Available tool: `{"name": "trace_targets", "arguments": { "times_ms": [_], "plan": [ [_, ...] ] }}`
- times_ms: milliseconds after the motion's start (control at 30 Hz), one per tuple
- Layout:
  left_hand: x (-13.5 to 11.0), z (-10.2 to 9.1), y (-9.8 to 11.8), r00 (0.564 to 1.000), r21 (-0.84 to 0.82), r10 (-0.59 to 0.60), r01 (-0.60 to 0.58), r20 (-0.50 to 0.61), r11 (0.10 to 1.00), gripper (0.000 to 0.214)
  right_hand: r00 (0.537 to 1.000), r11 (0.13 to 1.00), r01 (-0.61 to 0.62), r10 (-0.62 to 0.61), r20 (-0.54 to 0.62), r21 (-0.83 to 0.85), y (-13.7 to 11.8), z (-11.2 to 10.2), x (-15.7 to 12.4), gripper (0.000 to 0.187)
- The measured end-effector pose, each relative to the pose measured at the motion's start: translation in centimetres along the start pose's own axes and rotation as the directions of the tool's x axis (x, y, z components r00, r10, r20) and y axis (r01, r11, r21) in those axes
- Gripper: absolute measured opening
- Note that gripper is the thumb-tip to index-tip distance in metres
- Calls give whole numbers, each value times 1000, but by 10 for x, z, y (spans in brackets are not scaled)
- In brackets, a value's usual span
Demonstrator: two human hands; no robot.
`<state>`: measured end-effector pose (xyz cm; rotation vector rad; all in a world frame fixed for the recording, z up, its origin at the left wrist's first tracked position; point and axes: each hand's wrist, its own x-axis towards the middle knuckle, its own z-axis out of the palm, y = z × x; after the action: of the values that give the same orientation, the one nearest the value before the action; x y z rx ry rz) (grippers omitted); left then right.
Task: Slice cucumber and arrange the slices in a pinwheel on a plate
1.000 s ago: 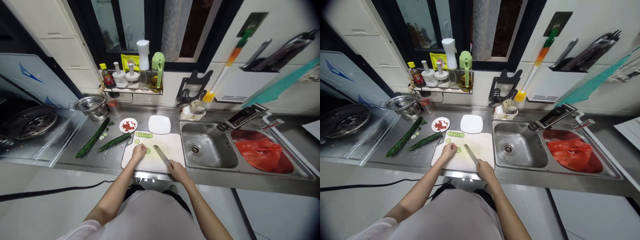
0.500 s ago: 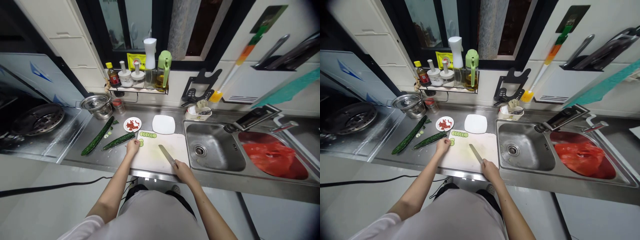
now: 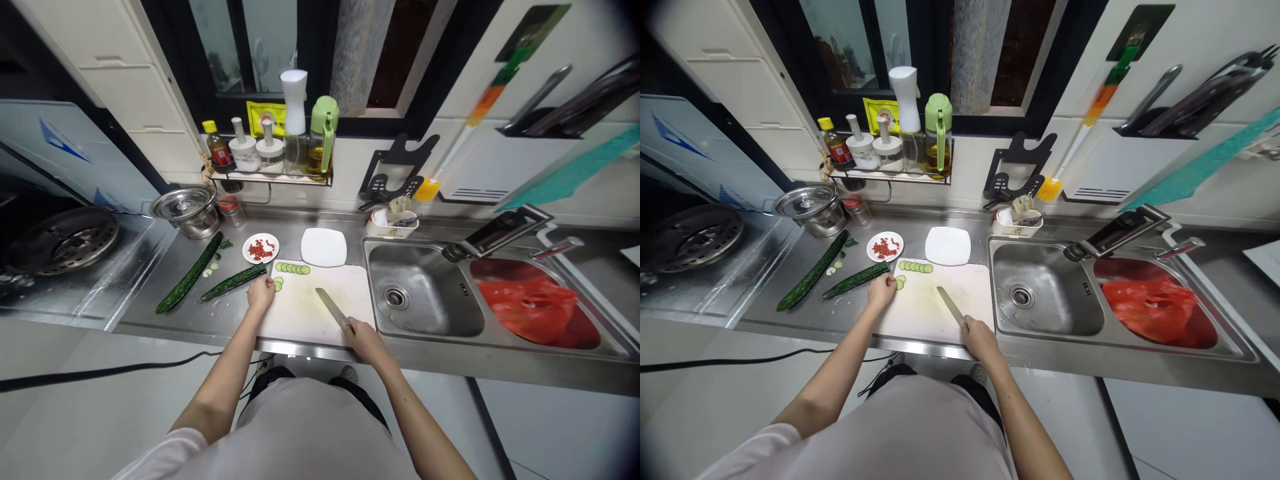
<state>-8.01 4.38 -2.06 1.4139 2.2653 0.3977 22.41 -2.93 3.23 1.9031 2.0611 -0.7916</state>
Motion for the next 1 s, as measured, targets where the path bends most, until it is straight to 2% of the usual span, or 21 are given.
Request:
{"name": "trace_targets", "arguments": {
  "times_ms": [133,233,433,533,733,1000],
  "plan": [
    [0,1,12,997,-14,71,-72,-34,997,21,1000,1000,5,-5,-5,-3,1,1,0,24],
    [3,4,29,989,-20,149,-149,-10,989,23,1000,1000,6,-6,-7,-2,1,1,-1,25],
    [13,21,69,952,30,306,-306,25,951,33,1000,1000,-24,24,-1,3,4,1,-3,27],
    [17,29,82,940,89,338,-341,45,936,38,999,999,-32,32,1,6,5,3,-4,27],
    [22,35,91,930,156,360,-368,75,917,31,999,999,-44,45,-6,24,7,9,-4,28],
    [17,32,91,951,14,307,-308,40,951,20,999,999,-37,37,-27,23,9,12,-4,28]
  ]
}}
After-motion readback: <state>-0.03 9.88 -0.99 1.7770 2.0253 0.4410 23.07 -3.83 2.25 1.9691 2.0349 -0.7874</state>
